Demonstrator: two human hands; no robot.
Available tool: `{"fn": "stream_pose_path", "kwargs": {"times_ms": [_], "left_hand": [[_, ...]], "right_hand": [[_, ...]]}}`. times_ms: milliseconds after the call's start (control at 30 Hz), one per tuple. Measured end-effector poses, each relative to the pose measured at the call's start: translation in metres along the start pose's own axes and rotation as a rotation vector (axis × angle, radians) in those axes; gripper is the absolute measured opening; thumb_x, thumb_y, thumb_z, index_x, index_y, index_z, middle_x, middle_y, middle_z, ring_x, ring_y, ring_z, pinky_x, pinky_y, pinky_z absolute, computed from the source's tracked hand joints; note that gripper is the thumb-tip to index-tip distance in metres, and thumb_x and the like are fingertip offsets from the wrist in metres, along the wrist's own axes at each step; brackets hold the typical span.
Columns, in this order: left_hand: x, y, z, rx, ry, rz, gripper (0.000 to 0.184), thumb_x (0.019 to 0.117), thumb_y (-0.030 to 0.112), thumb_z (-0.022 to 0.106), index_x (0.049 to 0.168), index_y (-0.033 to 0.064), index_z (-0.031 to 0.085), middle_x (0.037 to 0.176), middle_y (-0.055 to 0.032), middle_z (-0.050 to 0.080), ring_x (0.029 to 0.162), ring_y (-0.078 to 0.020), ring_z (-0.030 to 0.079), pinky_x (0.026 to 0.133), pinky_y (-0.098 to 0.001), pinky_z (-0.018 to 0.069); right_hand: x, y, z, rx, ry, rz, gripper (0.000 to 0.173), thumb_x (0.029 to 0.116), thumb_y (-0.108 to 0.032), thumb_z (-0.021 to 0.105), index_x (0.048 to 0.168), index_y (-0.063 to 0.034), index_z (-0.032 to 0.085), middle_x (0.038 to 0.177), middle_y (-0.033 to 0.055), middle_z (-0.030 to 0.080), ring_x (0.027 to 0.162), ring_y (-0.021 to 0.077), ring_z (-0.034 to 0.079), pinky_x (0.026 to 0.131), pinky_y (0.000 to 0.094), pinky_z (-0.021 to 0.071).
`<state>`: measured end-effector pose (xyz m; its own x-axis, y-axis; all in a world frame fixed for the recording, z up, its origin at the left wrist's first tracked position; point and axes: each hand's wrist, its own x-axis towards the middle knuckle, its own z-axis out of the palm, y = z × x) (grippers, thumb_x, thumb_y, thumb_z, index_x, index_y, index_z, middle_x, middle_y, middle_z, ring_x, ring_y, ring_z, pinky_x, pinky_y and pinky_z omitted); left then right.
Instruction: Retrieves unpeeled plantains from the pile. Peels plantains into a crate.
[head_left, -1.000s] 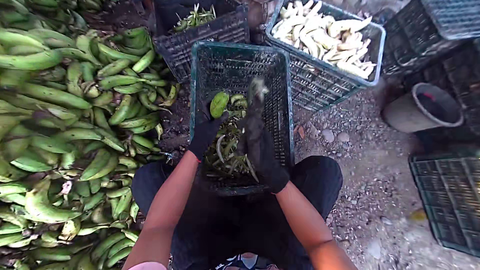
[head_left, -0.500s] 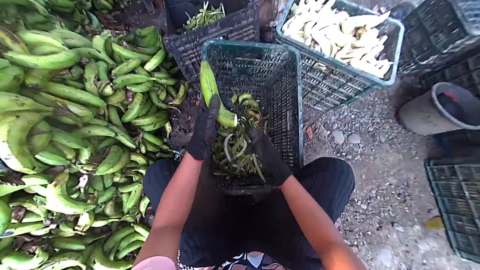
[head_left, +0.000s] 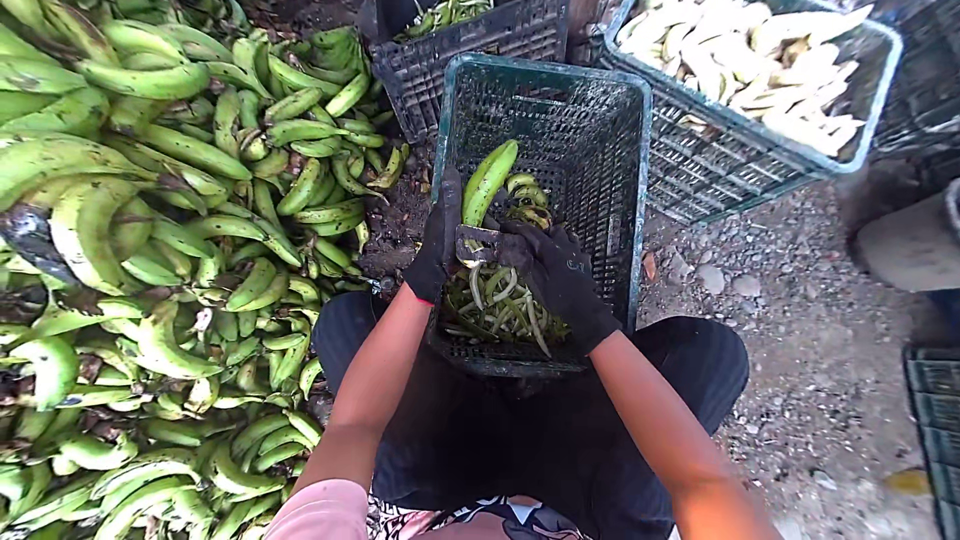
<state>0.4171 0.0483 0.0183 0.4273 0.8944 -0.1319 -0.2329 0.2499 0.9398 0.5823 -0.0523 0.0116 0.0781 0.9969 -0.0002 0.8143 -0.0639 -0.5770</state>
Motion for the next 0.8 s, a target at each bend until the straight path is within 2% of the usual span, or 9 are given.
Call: {"fn": "stream_pose_path", "kwargs": {"times_ms": [100,233,300,367,467,533,633,700,800], "left_hand": [[-0.002,0.003,0.001,0.115,0.076,0.047,0.063,0.1106,0.045,0.009,0.128,0.0055,0.055,0.097,-0.0055,0.068,0.081,-0.0102,0.066,0.072,-0.0290,0.0584],[-0.008,-0.003,0.006,0.275,0.083,0.175,0.055,0.1108,0.033,0.012,0.141,-0.0021,0.042,0.117,-0.0084,0.059,0.103,-0.0069,0.060,0.092,-0.0269,0.0527],[-0.009,-0.015,0.013,0.229,0.145,0.182,0.052,0.1111,0.030,0.014,0.133,-0.0033,0.047,0.104,-0.0077,0.062,0.089,-0.0091,0.064,0.081,-0.0296,0.0576],[-0.010,-0.026,0.015,0.123,0.114,0.066,0.057,0.1103,0.039,0.010,0.128,0.0010,0.050,0.090,-0.0093,0.066,0.070,-0.0175,0.067,0.063,-0.0363,0.0603],[-0.019,-0.020,0.020,0.032,0.011,-0.074,0.067,0.1087,0.050,0.004,0.126,0.0048,0.050,0.084,-0.0089,0.068,0.061,-0.0181,0.065,0.055,-0.0341,0.0585],[-0.015,-0.011,0.014,-0.081,-0.080,-0.074,0.070,0.1067,0.053,0.002,0.134,0.0072,0.048,0.102,-0.0071,0.069,0.066,-0.0144,0.066,0.057,-0.0296,0.0583],[-0.007,-0.009,0.003,-0.115,-0.124,0.015,0.055,0.1085,0.047,0.015,0.133,0.0105,0.049,0.104,-0.0020,0.068,0.077,-0.0107,0.067,0.065,-0.0274,0.0599],[-0.002,-0.010,0.001,-0.046,-0.081,0.062,0.049,0.1101,0.039,0.024,0.136,0.0066,0.050,0.106,-0.0038,0.069,0.087,-0.0122,0.069,0.075,-0.0306,0.0610],[0.005,-0.014,0.006,0.015,0.009,0.094,0.044,0.1107,0.037,0.025,0.135,0.0060,0.046,0.091,-0.0057,0.069,0.079,-0.0163,0.070,0.071,-0.0341,0.0621]], "right_hand": [[0.008,-0.006,0.005,0.063,-0.034,0.110,0.051,0.1034,-0.056,0.040,0.146,-0.0342,0.057,0.130,0.0224,0.061,0.124,0.0468,0.054,0.090,0.0692,0.0448],[0.024,-0.010,0.019,0.093,0.066,0.279,0.056,0.1025,-0.059,0.040,0.149,-0.0314,0.053,0.138,0.0265,0.055,0.127,0.0490,0.052,0.091,0.0709,0.0440],[0.038,-0.005,0.022,0.104,0.130,0.364,0.056,0.1026,-0.060,0.039,0.148,-0.0315,0.055,0.138,0.0249,0.057,0.127,0.0480,0.053,0.092,0.0701,0.0440],[0.052,0.007,0.019,0.137,0.167,0.405,0.057,0.1058,-0.059,0.033,0.140,-0.0230,0.061,0.128,0.0206,0.065,0.121,0.0430,0.059,0.092,0.0670,0.0465],[0.058,0.033,-0.001,0.310,0.167,0.413,0.060,0.1097,-0.053,0.026,0.139,-0.0106,0.058,0.126,0.0199,0.066,0.119,0.0372,0.062,0.097,0.0646,0.0462],[0.050,0.044,-0.015,0.385,0.167,0.293,0.059,0.1100,-0.050,0.027,0.148,-0.0130,0.051,0.139,0.0155,0.061,0.129,0.0285,0.058,0.106,0.0562,0.0443],[0.022,0.050,-0.014,0.443,0.063,-0.009,0.056,0.1086,-0.042,0.035,0.150,-0.0061,0.046,0.138,0.0162,0.060,0.124,0.0223,0.061,0.105,0.0461,0.0506],[0.005,0.040,-0.007,0.290,-0.030,-0.054,0.062,0.1062,-0.055,0.034,0.151,-0.0157,0.048,0.129,0.0138,0.067,0.114,0.0264,0.067,0.094,0.0530,0.0550],[-0.006,0.039,0.006,0.128,-0.106,-0.017,0.060,0.1023,-0.062,0.034,0.151,-0.0320,0.051,0.129,0.0221,0.063,0.116,0.0457,0.060,0.091,0.0711,0.0467]]}}
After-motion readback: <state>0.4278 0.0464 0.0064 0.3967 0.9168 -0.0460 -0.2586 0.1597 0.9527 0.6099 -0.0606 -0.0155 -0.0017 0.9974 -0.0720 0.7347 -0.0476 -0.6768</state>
